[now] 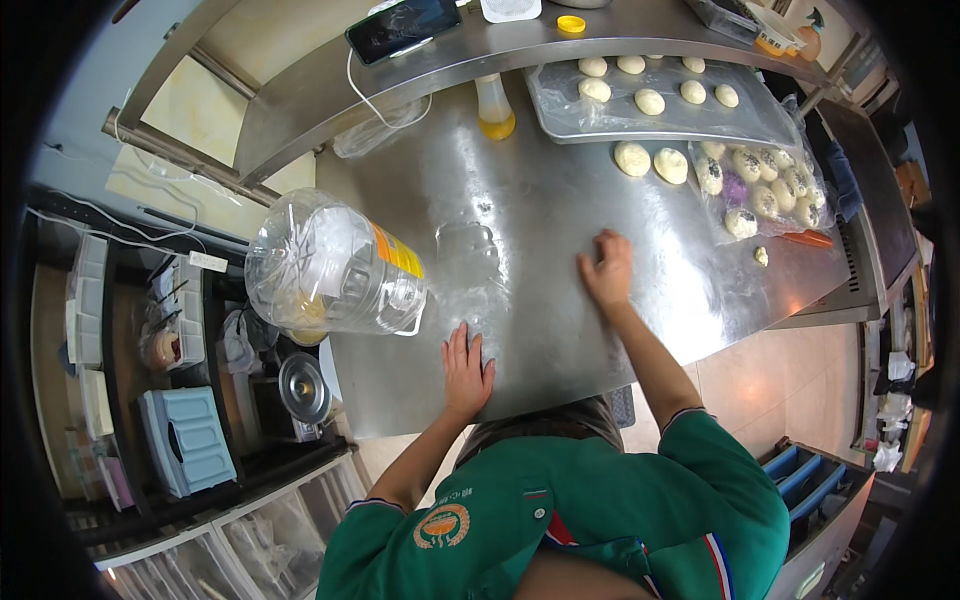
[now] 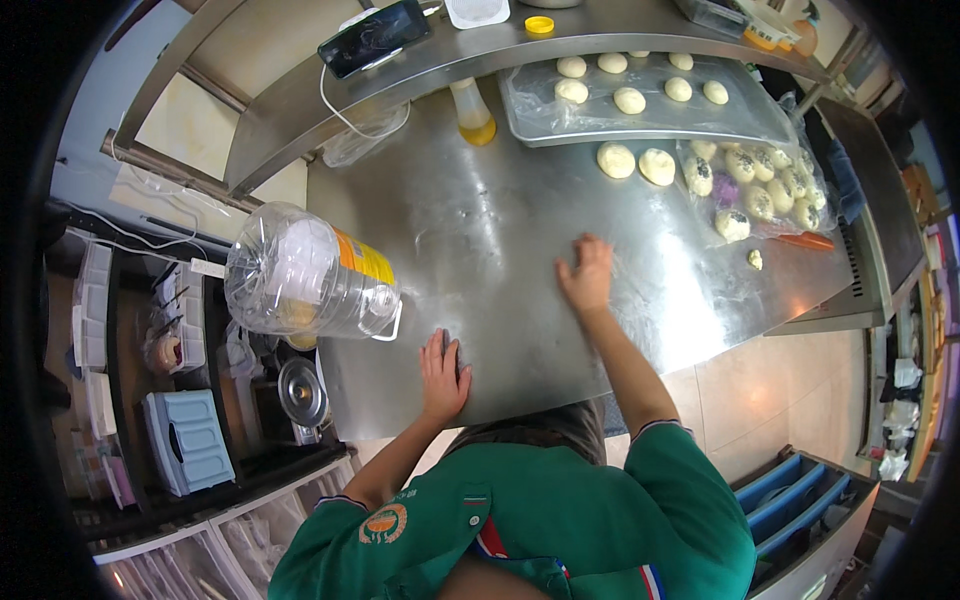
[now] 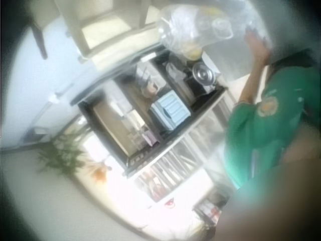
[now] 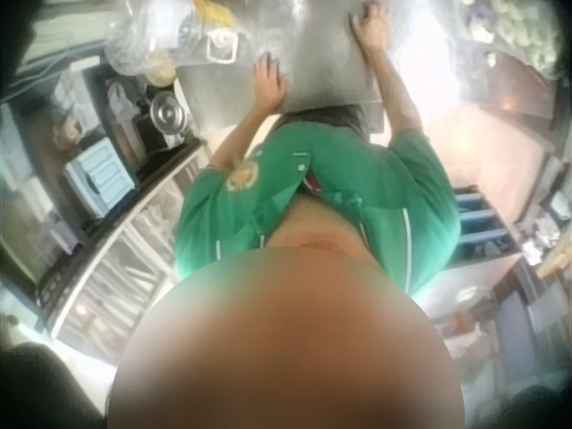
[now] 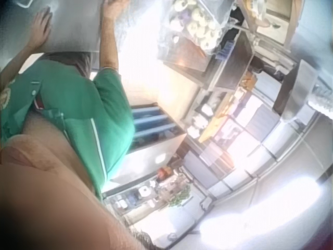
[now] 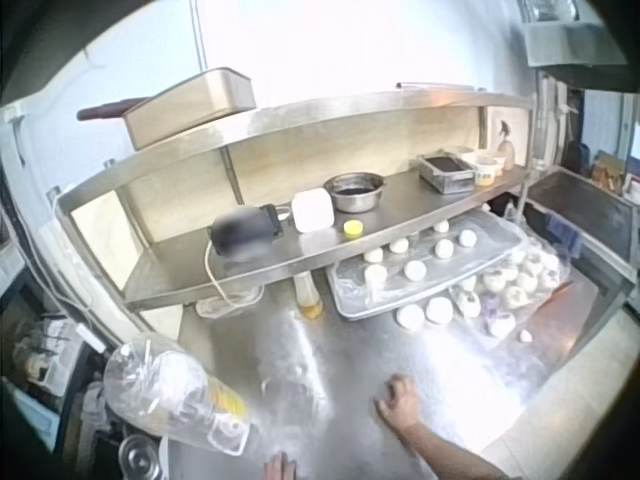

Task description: The person shapes small dough balls by hand on a stainless steel countertop, places them on a tray, and stores the tray in a rack. The person then uses tongs to arrange baked buns on a display counter and cleans the countertop with scrapers.

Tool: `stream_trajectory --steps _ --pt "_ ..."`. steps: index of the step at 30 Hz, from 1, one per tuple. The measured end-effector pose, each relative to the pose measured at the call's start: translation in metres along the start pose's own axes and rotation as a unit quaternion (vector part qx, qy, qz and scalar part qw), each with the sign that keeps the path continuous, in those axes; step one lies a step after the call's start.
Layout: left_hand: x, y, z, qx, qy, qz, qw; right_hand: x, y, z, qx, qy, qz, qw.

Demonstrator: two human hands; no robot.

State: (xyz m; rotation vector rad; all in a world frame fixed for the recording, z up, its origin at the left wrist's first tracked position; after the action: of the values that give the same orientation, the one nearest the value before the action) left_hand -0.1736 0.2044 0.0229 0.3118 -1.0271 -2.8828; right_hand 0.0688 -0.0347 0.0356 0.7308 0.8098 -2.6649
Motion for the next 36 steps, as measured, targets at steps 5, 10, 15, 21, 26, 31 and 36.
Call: stream_trajectory --steps 5,10,15,21,26,31,36 --pt "-0.001 -0.002 0.001 -0.015 -0.007 0.004 1.000 0.084 -0.016 0.044 -0.130 -0.213 0.170 0.953" --pt "-0.001 -0.003 -0.002 -0.009 -0.008 0.011 1.000 0.019 0.042 0.038 0.018 -0.138 0.020 0.990" --pt "-0.001 -0.002 -0.002 -0.010 -0.010 0.009 1.000 0.021 -0.013 -0.009 -0.039 -0.097 0.015 0.994" --pt "-0.003 -0.003 0.000 -0.013 -0.007 0.004 1.000 0.084 0.015 0.059 -0.062 -0.210 0.141 0.966" --pt "-0.001 0.000 -0.001 -0.005 -0.001 -0.003 1.000 0.006 0.032 0.020 0.011 -0.085 -0.038 0.996" --pt "-0.002 0.002 0.002 -0.013 -0.005 -0.005 1.000 0.071 -0.039 0.005 -0.045 -0.202 0.150 0.967" --pt "-0.002 0.000 0.003 -0.003 0.005 0.007 1.000 0.080 0.025 0.062 -0.014 -0.260 0.099 0.960"
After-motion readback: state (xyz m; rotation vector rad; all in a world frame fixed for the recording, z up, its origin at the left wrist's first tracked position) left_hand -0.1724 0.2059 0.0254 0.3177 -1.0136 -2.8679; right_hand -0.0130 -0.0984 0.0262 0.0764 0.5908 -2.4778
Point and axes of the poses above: each hand's wrist, its own x-axis away from the middle knuckle, its own z-axis out of the back of the hand, y = z × x, the point moved 6 cm from there along -x, towards the middle knuckle, and after that the axes turned 13 degrees about x, right-handed, at the moved point
